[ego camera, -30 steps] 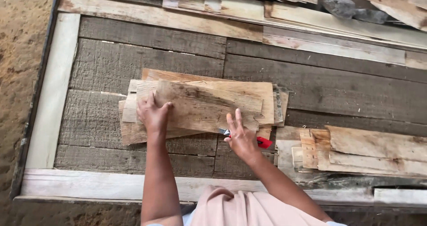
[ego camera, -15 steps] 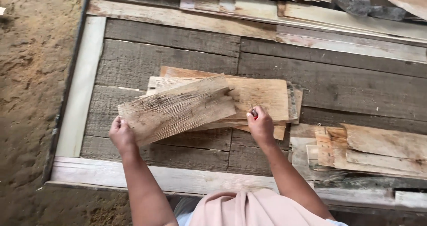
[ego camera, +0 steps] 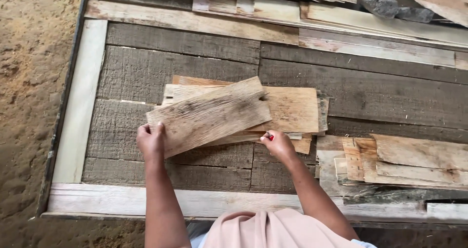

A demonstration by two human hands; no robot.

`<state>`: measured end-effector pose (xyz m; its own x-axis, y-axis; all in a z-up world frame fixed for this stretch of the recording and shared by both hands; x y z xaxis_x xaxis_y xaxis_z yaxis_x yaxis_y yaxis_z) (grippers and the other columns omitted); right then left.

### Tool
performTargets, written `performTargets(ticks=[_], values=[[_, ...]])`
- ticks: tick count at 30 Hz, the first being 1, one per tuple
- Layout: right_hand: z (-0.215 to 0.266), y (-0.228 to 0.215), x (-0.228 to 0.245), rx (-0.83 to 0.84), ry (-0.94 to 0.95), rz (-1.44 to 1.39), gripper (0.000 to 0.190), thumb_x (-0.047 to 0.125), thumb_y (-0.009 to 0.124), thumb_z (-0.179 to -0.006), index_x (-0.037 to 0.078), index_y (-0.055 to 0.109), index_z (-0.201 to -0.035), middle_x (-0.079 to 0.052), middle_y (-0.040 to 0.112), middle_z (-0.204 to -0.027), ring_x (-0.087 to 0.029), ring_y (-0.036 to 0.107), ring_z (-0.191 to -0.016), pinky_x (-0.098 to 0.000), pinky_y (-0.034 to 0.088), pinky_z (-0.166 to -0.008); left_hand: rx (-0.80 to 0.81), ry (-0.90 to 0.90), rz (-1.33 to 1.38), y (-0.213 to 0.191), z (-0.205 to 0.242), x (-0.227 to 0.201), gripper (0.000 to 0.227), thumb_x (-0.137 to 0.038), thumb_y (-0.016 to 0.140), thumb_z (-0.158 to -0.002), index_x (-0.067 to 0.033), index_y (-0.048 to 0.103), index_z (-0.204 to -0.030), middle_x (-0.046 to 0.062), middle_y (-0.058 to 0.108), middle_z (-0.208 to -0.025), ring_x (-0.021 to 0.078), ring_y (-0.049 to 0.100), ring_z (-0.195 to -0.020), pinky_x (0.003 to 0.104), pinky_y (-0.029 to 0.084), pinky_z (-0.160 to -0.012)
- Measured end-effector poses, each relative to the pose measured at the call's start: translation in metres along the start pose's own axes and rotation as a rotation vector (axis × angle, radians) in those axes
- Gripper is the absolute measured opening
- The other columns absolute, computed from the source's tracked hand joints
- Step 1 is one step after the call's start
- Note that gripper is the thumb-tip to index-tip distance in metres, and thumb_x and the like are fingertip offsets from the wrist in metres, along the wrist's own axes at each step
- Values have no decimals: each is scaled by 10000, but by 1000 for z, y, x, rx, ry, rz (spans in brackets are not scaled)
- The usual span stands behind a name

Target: The person uses a red utility knife to scrape and trim a small wooden plank on a wooden workbench, then sets the knife down. They pick up and inspect several planks, moving them aside and stacking them on the bench. The person continues to handle and arrange multiple planks, occasionally using the knife to scrape surfaces.

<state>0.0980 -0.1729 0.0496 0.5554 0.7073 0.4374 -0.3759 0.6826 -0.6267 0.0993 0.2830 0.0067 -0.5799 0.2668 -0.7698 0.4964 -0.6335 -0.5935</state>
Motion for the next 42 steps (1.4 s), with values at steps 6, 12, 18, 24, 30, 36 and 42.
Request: performTargets(ticks=[6, 12, 18, 24, 30, 36, 42], values=[[2, -43, -10, -148, -2, -5, 217, 261, 639, -926, 165, 773, -1068, -96, 756, -867, -284, 752, -741, -379, 597, -702, 208, 51, 146, 47, 58, -86, 424, -321, 832, -792, -61, 722, -1109, 176, 743, -988, 327, 718, -950, 449, 541, -833], [59, -46, 33, -76, -113, 121, 229, 256, 691, -876, 89, 757, -1018, -203, 769, -1028, -444, 714, -1025, -532, 564, -895, 136, 280, -106, 48, 21, -65, 404, -446, 772, -886, -104, 646, -1062, 149, 635, -1241, 346, 504, -1303, 505, 340, -1115], [22, 4, 19, -103, -321, 355, 406, 361, 790, -874, 124, 582, -1131, -122, 659, -1053, -387, 718, -988, -530, 605, -855, 185, 19, 172, 27, 26, -80, 372, -382, 760, -880, -114, 670, -1120, 118, 686, -952, 252, 640, -890, 428, 488, -783], [10, -6, 14, -210, -319, 345, 366, 386, 786, -853, 151, 577, -1042, -90, 661, -980, -371, 724, -945, -540, 610, -806, 162, 186, 253, 13, 48, -115, 358, -242, 733, -880, 28, 675, -1109, 249, 633, -1347, 440, 580, -1256, 519, 470, -994], [2, -29, -11, -127, -94, 122, 256, 438, 704, -882, 229, 655, -1020, -42, 728, -944, -335, 722, -1004, -507, 599, -835, 276, 47, 666, 0, 17, -86, 216, -138, 674, -994, -76, 582, -1178, 62, 685, -892, 113, 640, -725, 267, 532, -664], [31, -30, -10, -88, -125, 245, 216, 339, 718, -845, 158, 754, -958, -113, 790, -942, -367, 751, -949, -492, 601, -822, 102, -36, 408, -43, -17, -21, 254, -177, 718, -933, -127, 681, -1179, 112, 679, -900, 169, 611, -715, 381, 507, -599], [17, 16, 8, -301, -400, 426, 595, 521, 688, -897, 344, 450, -1413, -14, 517, -1120, -331, 735, -897, -514, 643, -771, 20, -123, 307, -104, -64, 70, 222, -237, 746, -899, -203, 737, -1118, 60, 659, -837, 169, 583, -749, 334, 463, -649]])
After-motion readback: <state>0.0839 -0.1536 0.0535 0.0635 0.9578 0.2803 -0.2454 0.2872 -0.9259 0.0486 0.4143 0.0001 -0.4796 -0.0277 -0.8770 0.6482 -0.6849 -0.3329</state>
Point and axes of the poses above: each hand's wrist, its own z-axis away from the middle knuckle, its own y-axis out of the palm, x = y × z, the point moved 5 cm from there along -z, towards the middle knuckle
